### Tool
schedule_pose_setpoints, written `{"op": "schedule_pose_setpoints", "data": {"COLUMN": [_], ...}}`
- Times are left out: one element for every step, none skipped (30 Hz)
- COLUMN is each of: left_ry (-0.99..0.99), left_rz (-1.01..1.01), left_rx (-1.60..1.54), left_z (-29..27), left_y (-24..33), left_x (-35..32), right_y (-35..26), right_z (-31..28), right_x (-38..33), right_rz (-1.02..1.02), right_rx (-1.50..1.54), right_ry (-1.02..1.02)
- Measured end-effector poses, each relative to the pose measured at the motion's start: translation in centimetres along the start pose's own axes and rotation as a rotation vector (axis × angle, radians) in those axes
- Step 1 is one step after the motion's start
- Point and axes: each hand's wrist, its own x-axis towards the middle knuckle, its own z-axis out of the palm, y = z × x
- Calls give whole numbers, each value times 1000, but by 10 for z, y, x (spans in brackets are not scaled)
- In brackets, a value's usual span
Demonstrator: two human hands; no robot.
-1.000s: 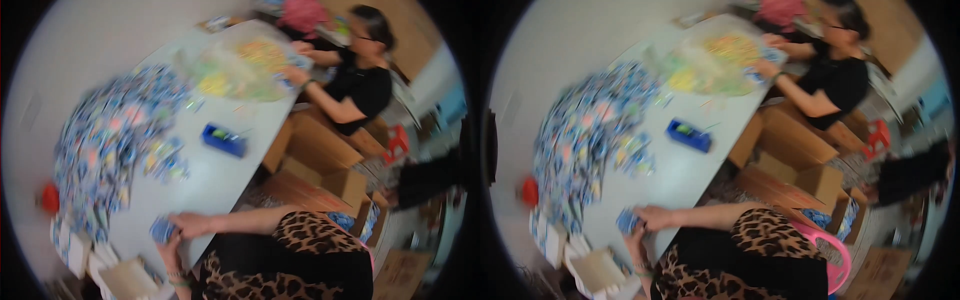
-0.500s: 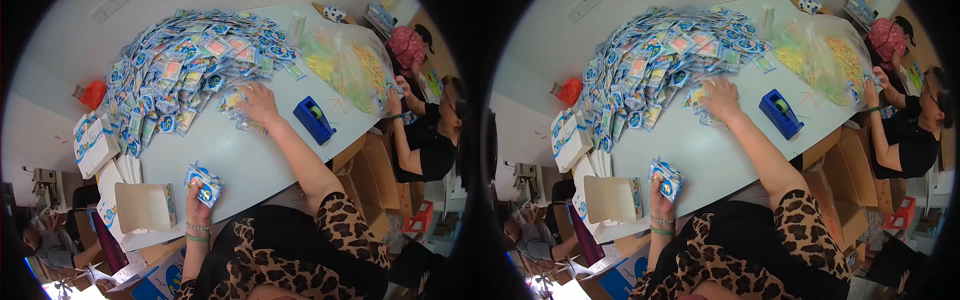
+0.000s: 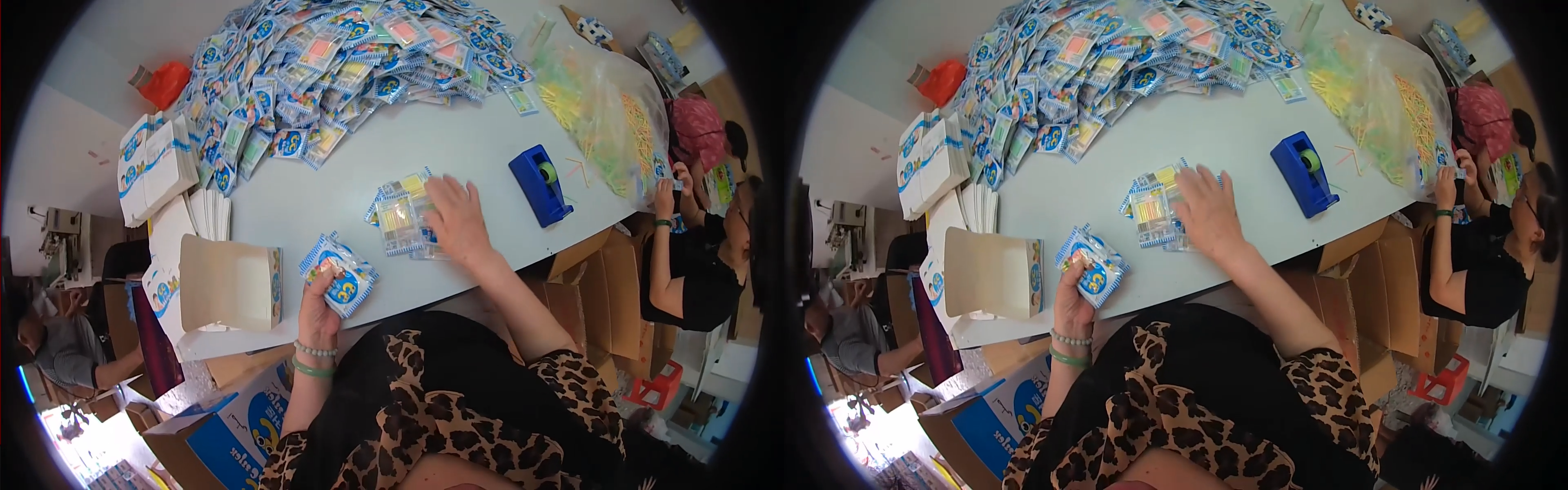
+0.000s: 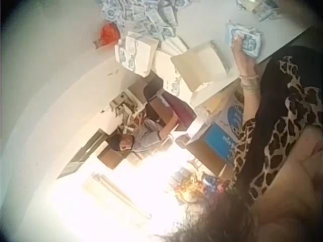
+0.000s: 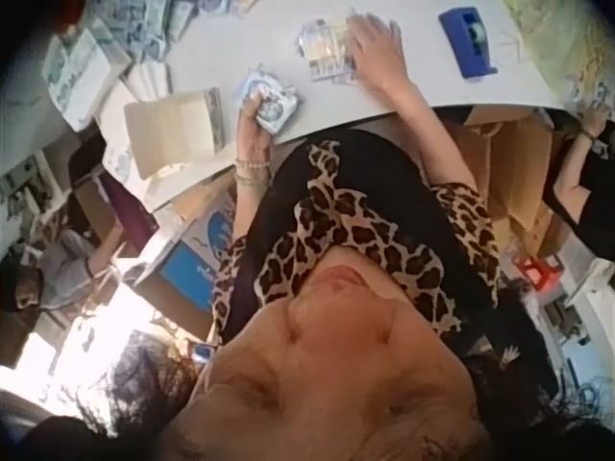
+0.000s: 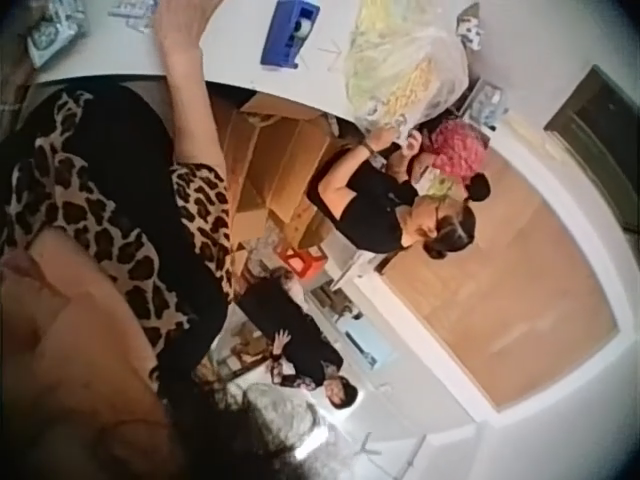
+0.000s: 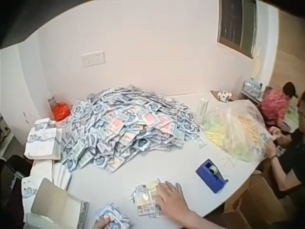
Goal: Counting small packets of products and placing them into cardboard display boxes, then packing those into shipping cartons.
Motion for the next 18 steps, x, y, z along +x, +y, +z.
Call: {"op": "schedule_pose_setpoints", "data": {"left_ry": [8,-48,-47,-30,-1,1,-8,-17,-14,-8,-4,-4,9,19,17,-3,-28,-50], "left_rz": [-15,-4,-4,-8,-2,-1,8,17,20,28,37,36,42,44,42,32,19,3], "left_rx": [-30,-54,-56,-23,7,3,15,27,23,40,56,53,60,64,56,60,64,59], "left_z": [1,-4,-7,-3,-2,-3,-5,-6,-6,-6,-6,-5,-2,0,2,3,5,1], "left_y": [1,-1,-2,-4,-4,-5,-5,-5,-6,-6,-7,-7,-5,-5,-4,-5,-6,-9], "left_x": [0,2,2,4,3,3,2,1,0,0,1,1,-1,-2,-2,-1,2,4], "right_y": [2,2,1,11,5,-1,-4,-3,-1,0,4,10,14,22,32,39,46,54], "right_z": [-5,-9,-10,9,5,0,-3,-2,0,3,6,7,6,1,-7,-14,-13,-10], "right_x": [11,25,37,43,52,61,69,76,83,88,91,93,94,92,89,85,80,72], "right_rz": [2,-47,-96,-119,-122,-66,-11,-16,52,123,122,167,203,200,218,245,256,204], "right_rx": [-3,64,130,-9,-11,-92,-171,-171,-180,-189,-192,-234,-273,-279,-222,-169,-185,50], "right_ry": [-4,-71,-138,-86,-88,-197,-305,-308,-350,-392,-394,-275,-158,-162,-80,6,11,-90]}}
